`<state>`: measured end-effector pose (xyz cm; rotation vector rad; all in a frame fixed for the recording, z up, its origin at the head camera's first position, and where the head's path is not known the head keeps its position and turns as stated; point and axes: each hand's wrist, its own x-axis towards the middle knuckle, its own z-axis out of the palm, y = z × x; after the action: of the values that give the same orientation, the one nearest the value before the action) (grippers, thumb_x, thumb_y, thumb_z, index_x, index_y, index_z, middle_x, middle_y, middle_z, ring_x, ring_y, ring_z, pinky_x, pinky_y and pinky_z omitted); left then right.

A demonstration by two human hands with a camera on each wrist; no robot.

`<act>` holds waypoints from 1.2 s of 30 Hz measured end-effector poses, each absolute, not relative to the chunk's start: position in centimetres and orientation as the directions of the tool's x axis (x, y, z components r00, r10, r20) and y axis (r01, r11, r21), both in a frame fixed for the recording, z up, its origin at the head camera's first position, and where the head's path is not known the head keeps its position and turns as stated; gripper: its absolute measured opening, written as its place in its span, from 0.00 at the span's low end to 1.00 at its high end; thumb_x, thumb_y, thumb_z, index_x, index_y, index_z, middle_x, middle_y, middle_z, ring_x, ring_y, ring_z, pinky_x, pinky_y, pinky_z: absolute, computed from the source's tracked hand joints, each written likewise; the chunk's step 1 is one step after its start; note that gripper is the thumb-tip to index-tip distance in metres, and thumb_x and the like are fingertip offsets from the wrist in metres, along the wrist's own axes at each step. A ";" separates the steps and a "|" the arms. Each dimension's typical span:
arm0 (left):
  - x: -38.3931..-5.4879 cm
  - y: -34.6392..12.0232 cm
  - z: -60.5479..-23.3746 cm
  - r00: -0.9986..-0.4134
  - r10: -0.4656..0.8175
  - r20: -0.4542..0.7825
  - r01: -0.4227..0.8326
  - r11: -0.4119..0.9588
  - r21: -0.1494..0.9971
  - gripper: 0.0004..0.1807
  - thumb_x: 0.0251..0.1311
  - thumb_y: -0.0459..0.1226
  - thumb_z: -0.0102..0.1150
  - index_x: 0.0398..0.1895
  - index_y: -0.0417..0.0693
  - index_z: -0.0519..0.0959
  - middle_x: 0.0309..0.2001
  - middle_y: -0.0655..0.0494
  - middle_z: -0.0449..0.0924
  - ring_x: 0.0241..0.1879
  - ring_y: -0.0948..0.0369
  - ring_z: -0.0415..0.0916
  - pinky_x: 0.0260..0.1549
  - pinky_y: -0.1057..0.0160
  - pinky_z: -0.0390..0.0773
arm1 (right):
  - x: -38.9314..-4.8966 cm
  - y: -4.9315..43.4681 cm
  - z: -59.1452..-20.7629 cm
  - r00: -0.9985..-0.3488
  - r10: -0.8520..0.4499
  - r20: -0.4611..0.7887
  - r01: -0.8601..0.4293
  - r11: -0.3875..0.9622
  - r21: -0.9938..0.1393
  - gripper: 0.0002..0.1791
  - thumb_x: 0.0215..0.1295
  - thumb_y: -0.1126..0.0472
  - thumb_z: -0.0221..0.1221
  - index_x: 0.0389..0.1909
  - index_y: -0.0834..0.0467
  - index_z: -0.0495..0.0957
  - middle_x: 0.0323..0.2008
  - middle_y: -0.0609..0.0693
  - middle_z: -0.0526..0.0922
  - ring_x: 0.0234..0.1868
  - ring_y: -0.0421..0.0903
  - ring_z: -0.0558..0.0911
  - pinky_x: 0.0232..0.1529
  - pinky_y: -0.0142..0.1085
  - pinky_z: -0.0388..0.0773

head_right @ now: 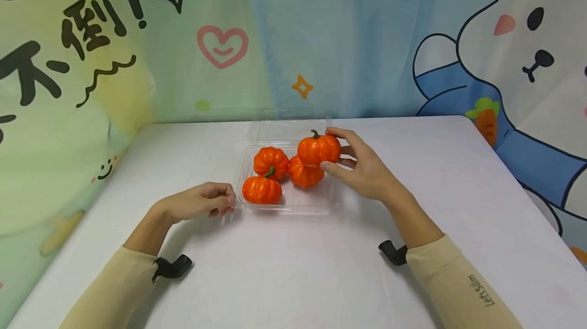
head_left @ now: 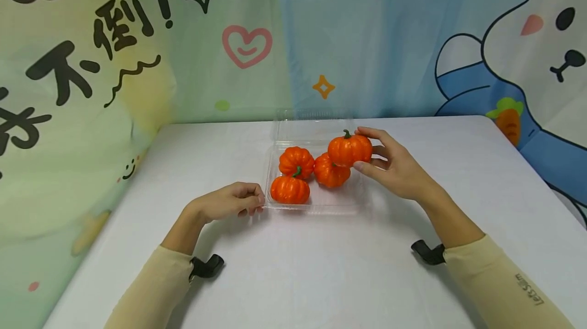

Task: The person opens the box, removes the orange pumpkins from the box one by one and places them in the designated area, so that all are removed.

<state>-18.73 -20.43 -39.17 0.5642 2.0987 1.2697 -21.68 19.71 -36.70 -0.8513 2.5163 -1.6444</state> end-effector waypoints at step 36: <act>-18.9 -20.8 -39.5 -0.716 0.642 -0.274 0.040 0.429 0.902 0.09 0.75 0.38 0.51 0.41 0.41 0.76 0.34 0.41 0.75 0.30 0.56 0.67 0.31 0.65 0.68 | -25.6 23.1 -38.4 -0.891 -0.282 0.356 -0.447 0.408 -0.796 0.47 0.57 0.72 0.72 0.76 0.53 0.62 0.72 0.52 0.66 0.67 0.50 0.68 0.56 0.18 0.72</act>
<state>-18.87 -20.82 -39.54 0.5725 2.0804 1.2914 -25.62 23.13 -38.37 -0.7245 2.7715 -1.6536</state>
